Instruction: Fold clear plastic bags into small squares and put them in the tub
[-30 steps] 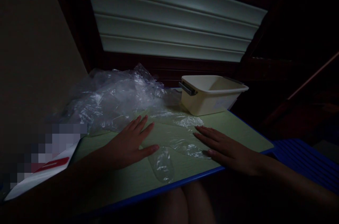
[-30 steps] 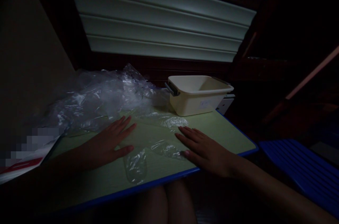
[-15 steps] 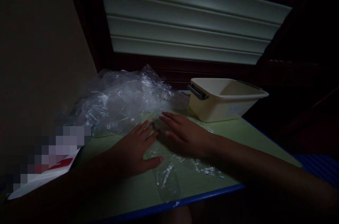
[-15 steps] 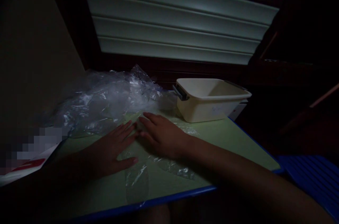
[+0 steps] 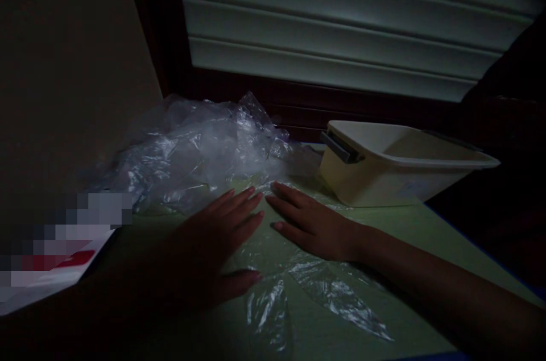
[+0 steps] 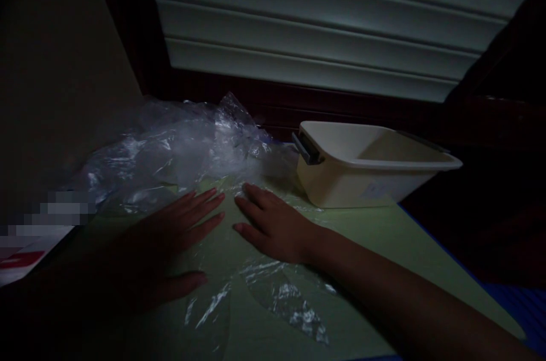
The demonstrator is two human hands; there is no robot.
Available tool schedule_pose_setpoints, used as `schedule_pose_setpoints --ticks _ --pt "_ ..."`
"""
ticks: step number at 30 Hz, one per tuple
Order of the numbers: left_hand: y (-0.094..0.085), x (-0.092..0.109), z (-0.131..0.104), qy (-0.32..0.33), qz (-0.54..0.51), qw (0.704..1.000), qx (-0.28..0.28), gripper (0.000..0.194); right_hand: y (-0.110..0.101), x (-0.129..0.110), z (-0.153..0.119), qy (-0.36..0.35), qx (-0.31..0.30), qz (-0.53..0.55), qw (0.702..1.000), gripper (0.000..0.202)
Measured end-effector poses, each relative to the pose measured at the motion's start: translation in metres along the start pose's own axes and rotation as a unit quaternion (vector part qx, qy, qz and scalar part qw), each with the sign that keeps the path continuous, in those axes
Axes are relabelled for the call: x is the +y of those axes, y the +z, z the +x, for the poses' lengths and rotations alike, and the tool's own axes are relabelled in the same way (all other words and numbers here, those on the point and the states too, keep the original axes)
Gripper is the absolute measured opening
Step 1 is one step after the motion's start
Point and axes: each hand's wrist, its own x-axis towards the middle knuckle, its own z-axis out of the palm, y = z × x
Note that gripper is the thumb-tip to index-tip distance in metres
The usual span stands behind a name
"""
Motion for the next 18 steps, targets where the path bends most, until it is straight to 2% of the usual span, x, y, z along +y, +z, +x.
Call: schedule_pose_setpoints --ticks 3,7,9,12,15,18 --pt "0.001 -0.005 -0.005 0.015 -0.022 1.0 0.002 0.05 -0.006 -0.004 0.0 -0.015 0.043 -0.022 0.999 0.055" --pt "0.007 -0.01 -0.011 -0.024 -0.056 0.998 -0.028 0.051 -0.023 -0.024 -0.005 -0.064 0.138 0.015 0.988 0.028" --pt "0.008 -0.009 -0.012 -0.034 -0.076 0.996 -0.029 0.051 -0.03 -0.038 -0.01 -0.117 0.114 0.073 0.984 0.021" --pt "0.007 -0.008 -0.013 -0.045 -0.106 0.993 -0.035 0.05 -0.033 -0.055 -0.017 -0.183 0.023 0.118 0.976 0.019" --pt "0.006 -0.009 -0.012 -0.046 -0.113 0.991 -0.05 0.05 -0.031 -0.066 -0.021 -0.218 -0.046 0.082 0.971 0.026" --pt "0.007 -0.01 -0.012 -0.033 -0.095 0.994 -0.043 0.05 -0.029 -0.071 -0.022 -0.231 -0.069 0.044 0.969 0.022"
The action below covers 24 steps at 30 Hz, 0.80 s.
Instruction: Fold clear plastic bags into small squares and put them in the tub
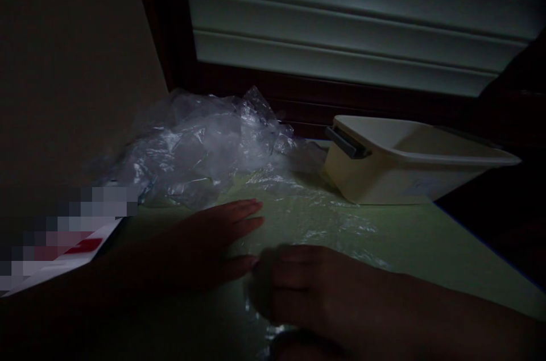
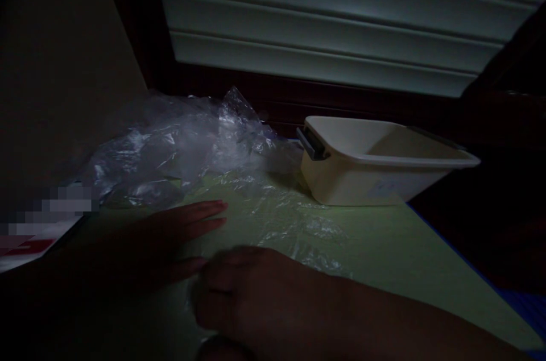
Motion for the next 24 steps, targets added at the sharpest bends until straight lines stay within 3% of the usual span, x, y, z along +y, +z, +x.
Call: schedule_pose_setpoints --ticks 4,8,13,18,22,24 --pt "0.0 0.002 0.003 0.013 0.019 1.0 0.017 0.049 0.001 -0.003 0.002 0.001 -0.016 0.007 1.0 0.015" --pt "-0.007 0.006 0.006 0.001 0.005 0.999 0.054 0.043 0.0 -0.004 0.003 0.046 -0.022 0.075 0.996 0.015" --pt "-0.019 0.012 0.008 0.035 -0.109 0.991 0.072 0.038 -0.005 -0.004 -0.001 0.129 0.059 0.198 0.97 0.007" --pt "-0.022 0.018 0.011 0.047 -0.169 0.984 0.017 0.019 -0.006 0.001 0.001 0.213 0.133 0.34 0.907 0.016" --pt "-0.018 0.02 0.016 0.023 -0.145 0.988 0.044 0.006 0.001 0.011 0.004 0.254 0.181 0.472 0.825 0.027" --pt "-0.015 0.02 0.018 0.015 -0.148 0.987 0.056 0.006 0.005 0.014 0.005 0.257 0.202 0.496 0.804 0.036"
